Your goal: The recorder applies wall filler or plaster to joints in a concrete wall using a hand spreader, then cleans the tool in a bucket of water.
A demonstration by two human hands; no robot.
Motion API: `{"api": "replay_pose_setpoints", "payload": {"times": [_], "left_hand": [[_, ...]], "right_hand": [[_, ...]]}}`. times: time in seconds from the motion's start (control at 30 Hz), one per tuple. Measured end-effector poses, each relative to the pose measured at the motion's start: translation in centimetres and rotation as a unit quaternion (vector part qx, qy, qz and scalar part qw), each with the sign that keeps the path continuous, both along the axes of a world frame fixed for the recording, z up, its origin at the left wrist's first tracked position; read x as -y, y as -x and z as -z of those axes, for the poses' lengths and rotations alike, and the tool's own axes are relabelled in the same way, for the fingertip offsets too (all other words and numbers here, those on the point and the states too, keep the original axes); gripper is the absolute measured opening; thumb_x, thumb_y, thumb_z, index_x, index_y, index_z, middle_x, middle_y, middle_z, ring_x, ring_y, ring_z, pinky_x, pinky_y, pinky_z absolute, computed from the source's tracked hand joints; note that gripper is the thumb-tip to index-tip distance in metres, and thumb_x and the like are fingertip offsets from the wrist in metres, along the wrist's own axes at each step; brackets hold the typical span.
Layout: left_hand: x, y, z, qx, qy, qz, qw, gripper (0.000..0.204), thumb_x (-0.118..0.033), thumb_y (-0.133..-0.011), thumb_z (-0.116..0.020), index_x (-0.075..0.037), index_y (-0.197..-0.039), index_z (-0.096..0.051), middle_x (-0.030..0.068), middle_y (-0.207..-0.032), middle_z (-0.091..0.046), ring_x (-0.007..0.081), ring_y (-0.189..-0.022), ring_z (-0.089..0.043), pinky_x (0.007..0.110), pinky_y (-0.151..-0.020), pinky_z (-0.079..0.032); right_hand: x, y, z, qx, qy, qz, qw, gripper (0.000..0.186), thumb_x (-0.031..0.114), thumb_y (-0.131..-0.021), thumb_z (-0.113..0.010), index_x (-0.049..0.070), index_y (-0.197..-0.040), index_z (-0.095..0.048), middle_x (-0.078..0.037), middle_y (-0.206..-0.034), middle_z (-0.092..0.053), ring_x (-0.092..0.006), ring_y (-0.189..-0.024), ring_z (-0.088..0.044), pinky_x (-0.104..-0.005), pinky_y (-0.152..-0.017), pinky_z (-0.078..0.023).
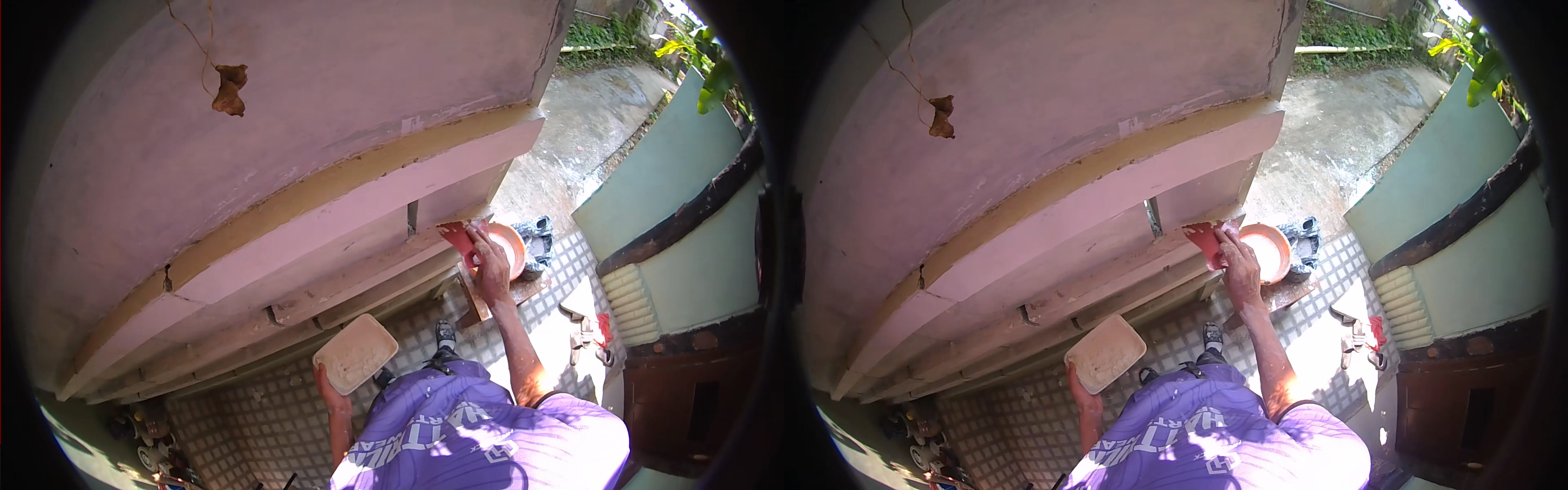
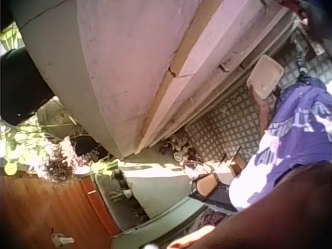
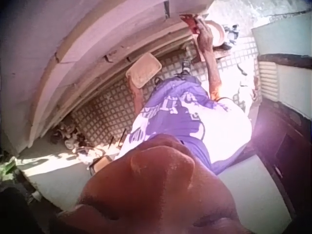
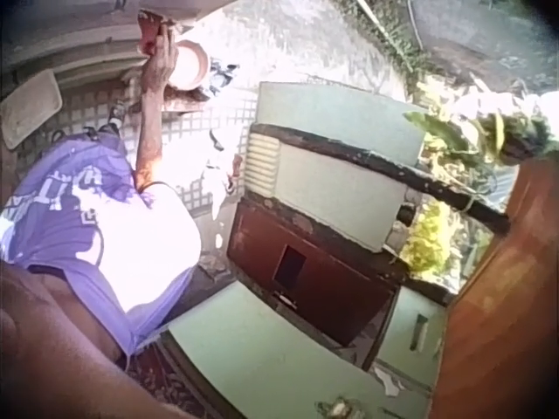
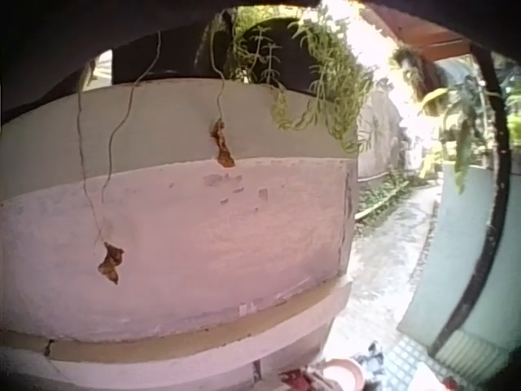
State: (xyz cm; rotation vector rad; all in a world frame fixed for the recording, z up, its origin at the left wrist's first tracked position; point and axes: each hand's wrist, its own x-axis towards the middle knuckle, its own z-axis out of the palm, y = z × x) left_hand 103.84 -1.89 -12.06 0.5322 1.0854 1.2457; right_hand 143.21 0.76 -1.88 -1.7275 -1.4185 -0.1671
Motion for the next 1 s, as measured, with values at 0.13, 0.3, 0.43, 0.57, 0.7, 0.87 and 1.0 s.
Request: {"api": "replay_pose_setpoints", "payload": {"times": [0.13, 0.3, 0.43, 0.57, 0.7, 0.87, 1.0], "left_hand": [[-0.3, 0.4, 0.2, -0.004, 0.019, 0.009, 1.000, 0.055, -0.040, -0.096, -0.046, -0.009, -0.140, -0.038, 0.0108, -0.138, -0.048, 0.0280, -0.126, -0.048, 0.042, -0.105, -0.040], [-0.4, 0.7, 0.8, -0.010, 0.019, 0.007, 1.000, 0.055, -0.040, -0.096, -0.047, -0.008, -0.140, -0.038, 0.0109, -0.138, -0.048, 0.0279, -0.126, -0.048, 0.041, -0.104, -0.040], [-0.3, 0.9, 1.5, -0.006, 0.004, 0.004, 1.000, 0.055, -0.040, -0.095, -0.047, -0.008, -0.139, -0.039, 0.0106, -0.138, -0.048, 0.0280, -0.126, -0.048, 0.041, -0.104, -0.040], [0.0, 0.5, 1.8, 0.018, -0.011, 0.025, 0.999, 0.055, -0.040, -0.095, -0.048, -0.008, -0.139, -0.040, 0.0105, -0.138, -0.048, 0.0283, -0.126, -0.048, 0.042, -0.104, -0.040], [0.1, 0.0, 1.9, 0.000, 0.010, 0.021, 1.000, 0.056, -0.040, -0.095, -0.048, -0.008, -0.139, -0.040, 0.0106, -0.138, -0.048, 0.0286, -0.126, -0.048, 0.042, -0.104, -0.040], [0.5, -0.7, 1.8, 0.021, 0.014, 0.021, 0.999, 0.057, -0.041, -0.095, -0.048, -0.008, -0.140, -0.039, 0.0106, -0.139, -0.047, 0.0290, -0.126, -0.048, 0.043, -0.105, -0.039], [0.7, -1.8, 1.4, 0.010, 0.027, 0.012, 1.000, 0.056, -0.040, -0.095, -0.047, -0.008, -0.141, -0.038, 0.0105, -0.139, -0.047, 0.0289, -0.126, -0.048, 0.043, -0.105, -0.039]], "right_hand": [[-0.6, 4.6, 0.8, 0.094, 0.013, -0.165, 0.982, 0.014, 0.004, -0.082, -0.055, 0.005, -0.097, -0.056, -0.010, -0.131, -0.057, -0.0310, -0.122, -0.053, -0.0428, -0.097, -0.046], [0.8, 4.9, 0.0, 0.106, -0.021, -0.233, 0.966, 0.024, 0.004, -0.080, -0.055, 0.006, -0.104, -0.058, -0.009, -0.135, -0.054, -0.0284, -0.125, -0.050, -0.0416, -0.099, -0.045], [0.4, 1.7, -0.2, 0.121, 0.005, 0.002, 0.993, 0.045, 0.004, -0.081, -0.053, 0.010, -0.126, -0.056, -0.008, -0.137, -0.052, -0.0275, -0.127, -0.048, -0.0413, -0.101, -0.043], [0.1, 4.0, 0.4, 0.186, 0.058, -0.119, 0.974, 0.053, 0.003, -0.080, -0.053, 0.014, -0.132, -0.053, -0.008, -0.142, -0.046, -0.0286, -0.130, -0.045, -0.0406, -0.100, -0.044], [1.2, 3.4, -0.1, 0.154, 0.049, -0.245, 0.956, 0.053, 0.004, -0.080, -0.054, 0.016, -0.132, -0.054, -0.009, -0.141, -0.047, -0.0298, -0.128, -0.047, -0.0416, -0.099, -0.045], [1.2, -2.6, -0.2, 0.079, 0.048, 0.034, 0.995, 0.057, -0.002, -0.075, -0.056, 0.016, -0.128, -0.058, -0.011, -0.137, -0.050, -0.0316, -0.125, -0.049, -0.0428, -0.098, -0.045], [0.4, 0.6, 0.6, 0.106, 0.079, -0.075, 0.988, 0.060, -0.006, -0.075, -0.056, 0.017, -0.130, -0.056, -0.010, -0.141, -0.047, -0.0302, -0.129, -0.045, -0.0448, -0.101, -0.043]]}}
